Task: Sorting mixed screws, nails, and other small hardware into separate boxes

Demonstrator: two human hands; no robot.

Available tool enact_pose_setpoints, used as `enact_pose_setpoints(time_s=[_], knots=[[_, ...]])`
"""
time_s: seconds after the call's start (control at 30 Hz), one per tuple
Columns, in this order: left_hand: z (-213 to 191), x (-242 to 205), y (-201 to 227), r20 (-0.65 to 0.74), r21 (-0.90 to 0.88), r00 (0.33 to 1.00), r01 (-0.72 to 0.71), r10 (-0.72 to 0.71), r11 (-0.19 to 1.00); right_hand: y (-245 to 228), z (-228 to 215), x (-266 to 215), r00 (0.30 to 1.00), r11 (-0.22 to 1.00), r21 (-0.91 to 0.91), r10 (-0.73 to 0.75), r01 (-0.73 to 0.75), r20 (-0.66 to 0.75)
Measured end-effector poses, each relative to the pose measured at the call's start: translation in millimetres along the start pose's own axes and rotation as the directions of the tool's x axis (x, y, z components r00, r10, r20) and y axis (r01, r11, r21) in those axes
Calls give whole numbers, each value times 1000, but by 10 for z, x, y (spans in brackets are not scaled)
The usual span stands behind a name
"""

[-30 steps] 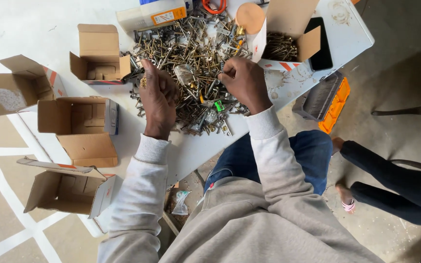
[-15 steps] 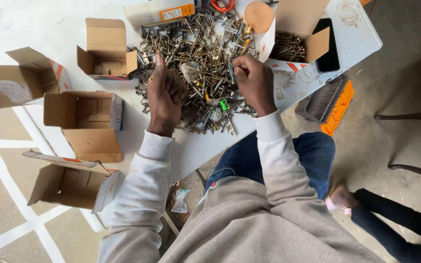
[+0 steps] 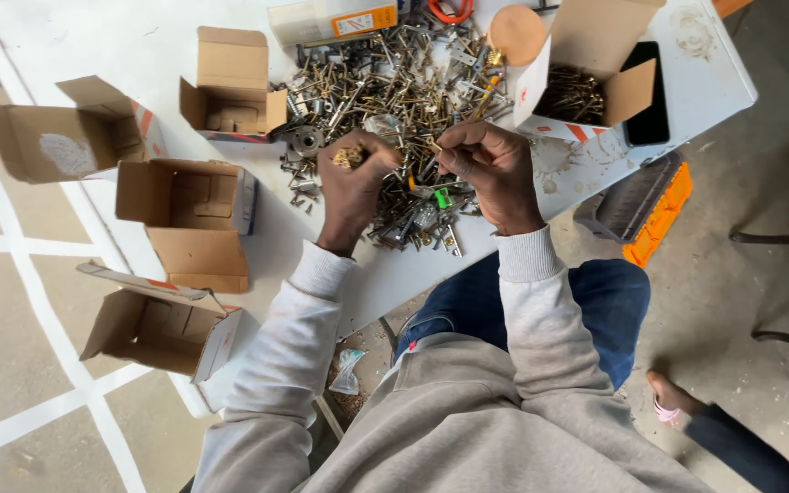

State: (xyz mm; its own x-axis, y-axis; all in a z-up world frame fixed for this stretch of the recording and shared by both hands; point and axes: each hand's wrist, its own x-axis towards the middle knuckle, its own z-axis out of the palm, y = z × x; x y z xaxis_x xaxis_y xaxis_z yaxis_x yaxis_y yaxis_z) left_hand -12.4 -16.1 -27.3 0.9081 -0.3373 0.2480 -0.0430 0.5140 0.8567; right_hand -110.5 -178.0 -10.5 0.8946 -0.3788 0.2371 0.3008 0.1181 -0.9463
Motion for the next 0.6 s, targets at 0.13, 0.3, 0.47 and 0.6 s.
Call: enact_pose_setpoints(time_s=[0.13,0.3,0.47,0.6], knots=[[108,-39,267,95,79,995,0,-7,997,105,75,-15,999,999,15,-39,38,37],[90,-16,281,150,143,986,52,-73,988,164,245,-53,998,1000,-20,-17,18,53],[43,17,255,166,26,982,87,-90,996,166,402,-88,999,1000,12,-2,1,46],[-36,-8,94,145,-13,988,55,-53,998,191,460,-101,1000,1000,22,8,-9,28]])
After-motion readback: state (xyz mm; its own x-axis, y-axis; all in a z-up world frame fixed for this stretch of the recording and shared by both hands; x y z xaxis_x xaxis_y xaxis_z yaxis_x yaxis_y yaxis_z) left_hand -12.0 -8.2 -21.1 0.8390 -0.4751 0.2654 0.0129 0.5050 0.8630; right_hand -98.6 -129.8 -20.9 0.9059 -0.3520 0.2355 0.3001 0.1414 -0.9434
